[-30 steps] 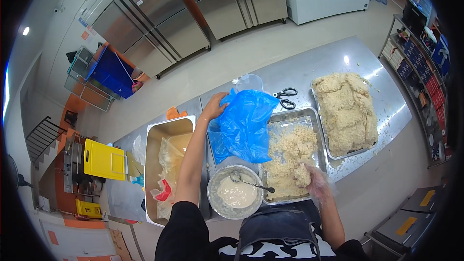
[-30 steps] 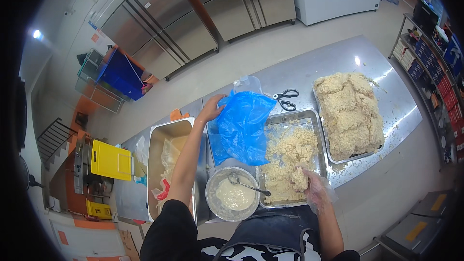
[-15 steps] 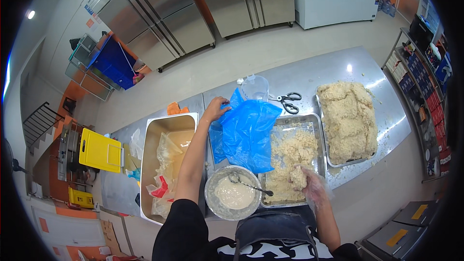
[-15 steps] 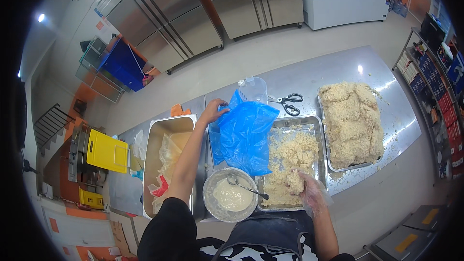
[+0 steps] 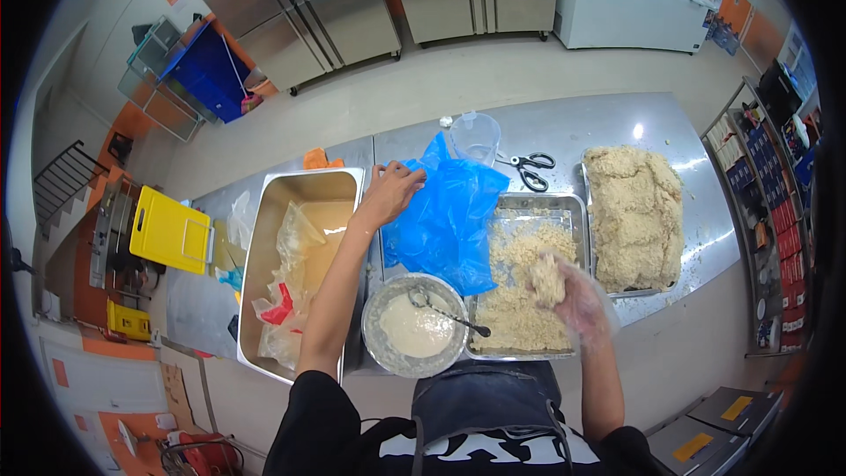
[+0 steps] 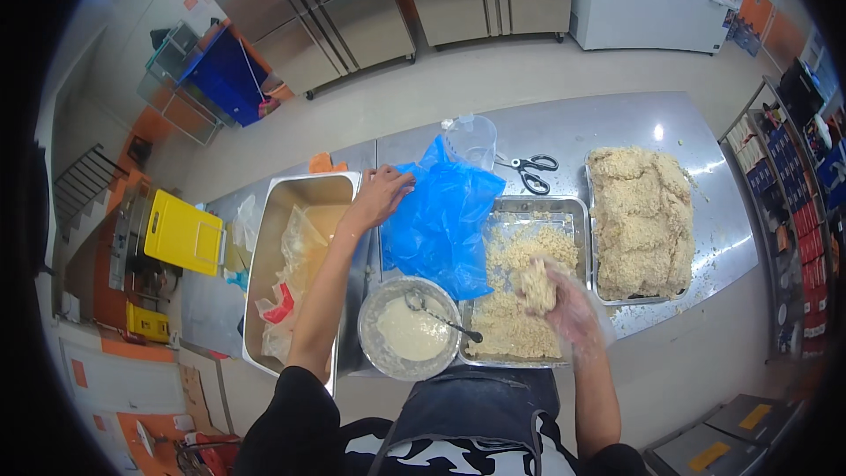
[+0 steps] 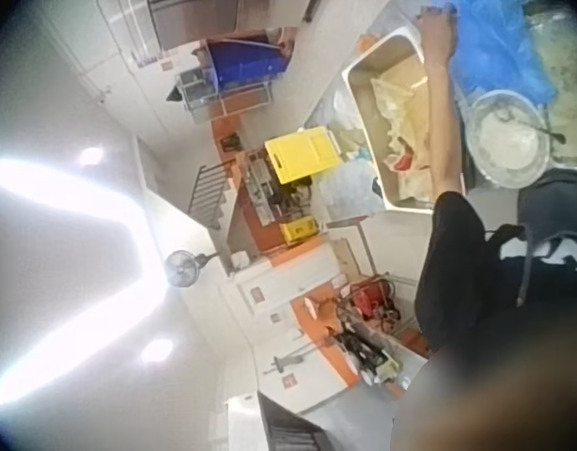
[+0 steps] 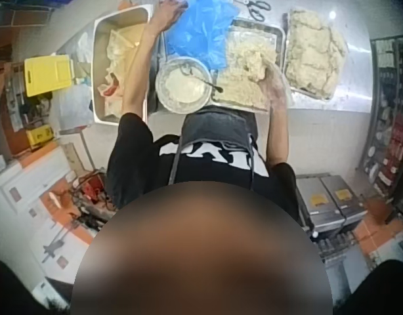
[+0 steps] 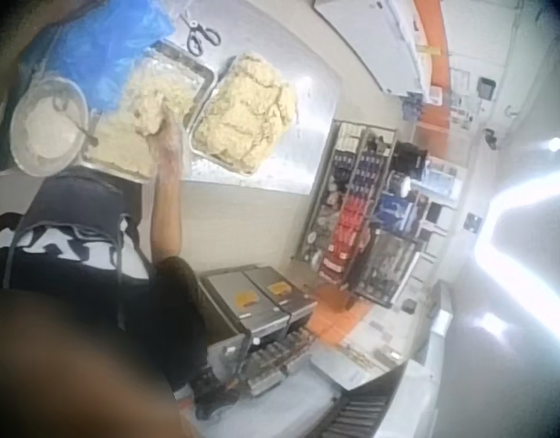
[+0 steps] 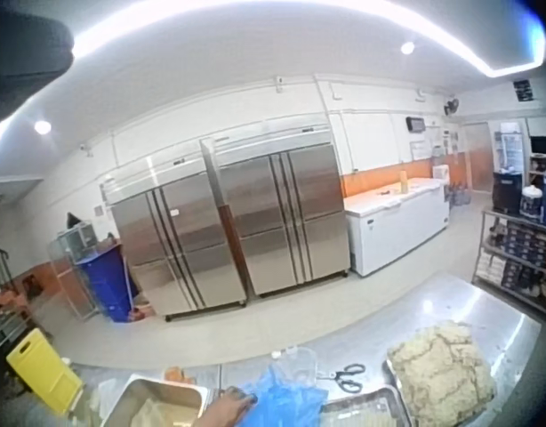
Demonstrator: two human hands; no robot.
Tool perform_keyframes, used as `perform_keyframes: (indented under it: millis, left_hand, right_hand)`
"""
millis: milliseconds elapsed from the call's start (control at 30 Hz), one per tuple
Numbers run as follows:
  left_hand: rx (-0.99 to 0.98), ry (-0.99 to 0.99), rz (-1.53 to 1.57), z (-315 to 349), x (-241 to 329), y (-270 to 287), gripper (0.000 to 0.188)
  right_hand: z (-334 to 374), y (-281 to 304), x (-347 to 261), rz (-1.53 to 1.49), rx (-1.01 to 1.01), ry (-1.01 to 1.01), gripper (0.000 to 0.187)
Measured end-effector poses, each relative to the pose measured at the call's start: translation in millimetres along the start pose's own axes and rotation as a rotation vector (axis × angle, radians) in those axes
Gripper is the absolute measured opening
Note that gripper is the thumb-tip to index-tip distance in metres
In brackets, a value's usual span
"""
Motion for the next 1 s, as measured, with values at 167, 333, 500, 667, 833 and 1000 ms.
perform_keyframes:
  millis: [167, 333, 500, 667, 833, 1000]
  left_hand:
    - [0.111, 0.088, -0.046, 38.1, 58.7, 24.1, 0.016]
    - [0.331, 0.202, 0.139, 78.7, 99.3, 27.6, 0.016]
    - [0.403, 0.29, 0.212, 100.9, 110.3, 19.8, 0.017]
    - [0.515, 0.304, 0.263, 110.3, 107.7, 17.3, 0.02]
    - [0.529, 0.341, 0.297, 107.9, 108.8, 16.9, 0.022]
    - [0.542, 0.392, 0.293, 116.4, 104.8, 9.1, 0.021]
  right_hand:
    - [-33.2, -114.2, -75.2, 0.295, -0.175, 0.05, 0.047]
    - [-101.2, -192.1, -85.4, 0.512, -0.49, -0.09, 0.049]
    - [-153.8, -226.3, -58.3, 0.952, -0.508, -0.306, 0.045]
    - [-206.0, -217.1, -26.7, 1.295, -0.55, -0.334, 0.041]
    - [-247.5, -191.8, -14.2, 1.757, -0.876, -0.039, 0.043]
    - [-231.5, -223.5, 4.4, 1.856, -0.782, -0.3, 0.04]
Point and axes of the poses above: each hand's wrist, its own z-axis away from the middle knuckle, its own y-axis out of the back of the hand, x = y × z, the point moved 4 cm from there along -z, towards the middle knuckle, and after that the axes turned 1 degree about y, right-handed, at the moved point
